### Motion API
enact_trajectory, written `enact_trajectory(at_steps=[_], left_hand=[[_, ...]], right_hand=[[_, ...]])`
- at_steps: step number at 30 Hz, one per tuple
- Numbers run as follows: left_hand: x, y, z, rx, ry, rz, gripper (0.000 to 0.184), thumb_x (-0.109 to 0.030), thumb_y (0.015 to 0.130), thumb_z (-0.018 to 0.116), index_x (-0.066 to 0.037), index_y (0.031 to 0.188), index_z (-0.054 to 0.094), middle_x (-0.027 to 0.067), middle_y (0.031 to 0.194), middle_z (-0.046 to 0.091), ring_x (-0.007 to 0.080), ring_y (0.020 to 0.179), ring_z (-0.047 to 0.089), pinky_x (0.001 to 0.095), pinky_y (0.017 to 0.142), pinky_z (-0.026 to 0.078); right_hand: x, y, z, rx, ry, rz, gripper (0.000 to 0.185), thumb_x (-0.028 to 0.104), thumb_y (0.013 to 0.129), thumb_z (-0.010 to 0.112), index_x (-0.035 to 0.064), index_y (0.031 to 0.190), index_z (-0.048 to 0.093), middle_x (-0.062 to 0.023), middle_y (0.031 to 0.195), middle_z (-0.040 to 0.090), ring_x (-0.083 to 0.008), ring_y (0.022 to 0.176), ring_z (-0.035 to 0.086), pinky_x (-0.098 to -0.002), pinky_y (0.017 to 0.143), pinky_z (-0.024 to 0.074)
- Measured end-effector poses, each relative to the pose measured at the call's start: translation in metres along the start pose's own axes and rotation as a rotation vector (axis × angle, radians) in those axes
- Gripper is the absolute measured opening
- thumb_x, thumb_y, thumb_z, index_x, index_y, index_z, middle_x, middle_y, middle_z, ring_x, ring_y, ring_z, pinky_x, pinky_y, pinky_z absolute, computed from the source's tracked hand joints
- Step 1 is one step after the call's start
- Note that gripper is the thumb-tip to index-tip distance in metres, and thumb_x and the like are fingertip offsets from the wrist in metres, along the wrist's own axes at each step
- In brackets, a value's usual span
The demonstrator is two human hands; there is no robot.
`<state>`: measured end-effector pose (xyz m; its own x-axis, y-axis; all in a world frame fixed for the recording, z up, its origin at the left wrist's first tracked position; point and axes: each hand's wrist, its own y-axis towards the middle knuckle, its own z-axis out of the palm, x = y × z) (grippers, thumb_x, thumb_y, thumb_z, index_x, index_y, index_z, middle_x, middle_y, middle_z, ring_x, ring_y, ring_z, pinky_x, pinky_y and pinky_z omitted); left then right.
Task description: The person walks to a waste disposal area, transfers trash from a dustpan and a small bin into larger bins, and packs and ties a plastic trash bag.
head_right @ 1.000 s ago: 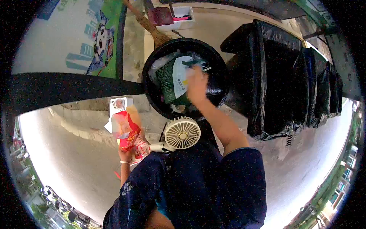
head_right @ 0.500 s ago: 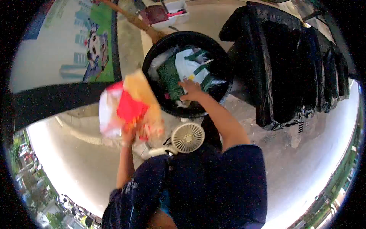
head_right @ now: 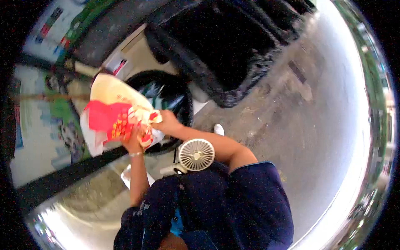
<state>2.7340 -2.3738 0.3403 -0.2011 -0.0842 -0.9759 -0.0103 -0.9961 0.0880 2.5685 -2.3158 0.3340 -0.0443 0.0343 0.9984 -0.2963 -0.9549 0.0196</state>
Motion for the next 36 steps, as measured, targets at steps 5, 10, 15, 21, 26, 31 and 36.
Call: enact_trajectory(at_steps=[5,10,15,21,26,31,36], left_hand=[[-0.018,0.024,-0.017,0.160,-0.227,-0.109,0.047,-0.004,0.079,0.065,0.000,0.120,0.043,0.0114,0.119,0.053,0.0235,0.103,0.054,0.0369,0.087,0.046],[-0.072,0.039,0.020,0.005,0.040,-0.072,0.046,0.000,0.079,0.060,-0.002,0.122,0.042,0.0098,0.119,0.051,0.0238,0.101,0.055,0.0386,0.084,0.048],[-0.156,0.022,0.098,0.038,0.070,0.279,0.046,0.000,0.081,0.058,0.001,0.124,0.040,0.0140,0.120,0.050,0.0240,0.101,0.055,0.0397,0.084,0.049],[-0.131,0.033,0.131,-0.002,-0.103,0.260,0.050,-0.012,0.083,0.062,0.000,0.126,0.039,0.0142,0.122,0.050,0.0261,0.105,0.054,0.0389,0.086,0.048],[-0.131,0.030,0.152,0.010,-0.142,0.182,0.053,-0.019,0.085,0.060,0.002,0.128,0.037,0.0140,0.125,0.048,0.0250,0.108,0.053,0.0382,0.089,0.046],[-0.143,0.020,0.194,0.009,-0.172,0.202,0.053,-0.019,0.087,0.057,0.001,0.130,0.034,0.0148,0.128,0.045,0.0265,0.112,0.050,0.0402,0.092,0.044],[-0.146,0.038,0.199,0.041,-0.191,0.180,0.047,-0.021,0.090,0.050,0.001,0.129,0.036,0.0148,0.127,0.045,0.0262,0.112,0.050,0.0400,0.092,0.044]], right_hand=[[0.035,0.011,-0.014,0.157,0.319,-0.054,0.029,0.005,0.074,0.065,-0.0015,0.102,0.061,-0.0031,0.092,0.066,-0.0085,0.083,0.057,-0.0273,0.073,0.0474],[0.105,0.015,-0.048,0.416,0.394,-0.174,0.035,0.007,0.076,0.069,-0.0038,0.107,0.058,-0.0049,0.097,0.065,-0.0073,0.087,0.054,-0.0247,0.080,0.0446],[0.120,-0.007,-0.152,0.340,0.127,-0.491,0.059,0.021,0.080,0.069,0.0040,0.129,0.041,-0.0085,0.115,0.058,-0.0174,0.102,0.054,-0.0332,0.085,0.0456],[-0.031,-0.129,-0.416,-0.179,-0.147,0.114,0.048,0.022,0.084,0.060,0.0060,0.126,0.045,-0.0130,0.112,0.059,-0.0241,0.102,0.058,-0.0334,0.084,0.0469],[-0.185,-0.334,-0.523,-0.436,-0.894,0.750,0.046,0.021,0.068,0.074,0.0060,0.109,0.060,-0.0129,0.088,0.066,-0.0246,0.083,0.064,-0.0361,0.072,0.0505],[-0.237,-0.391,-0.528,-0.640,-0.331,0.900,0.042,0.022,0.065,0.075,0.0018,0.101,0.064,-0.0137,0.082,0.065,-0.0238,0.073,0.063,-0.0330,0.068,0.0500],[-0.164,-0.377,-0.478,-0.739,0.689,0.653,0.027,0.018,0.079,0.062,0.0026,0.101,0.064,-0.0126,0.080,0.066,-0.0205,0.075,0.062,-0.0325,0.071,0.0491]])
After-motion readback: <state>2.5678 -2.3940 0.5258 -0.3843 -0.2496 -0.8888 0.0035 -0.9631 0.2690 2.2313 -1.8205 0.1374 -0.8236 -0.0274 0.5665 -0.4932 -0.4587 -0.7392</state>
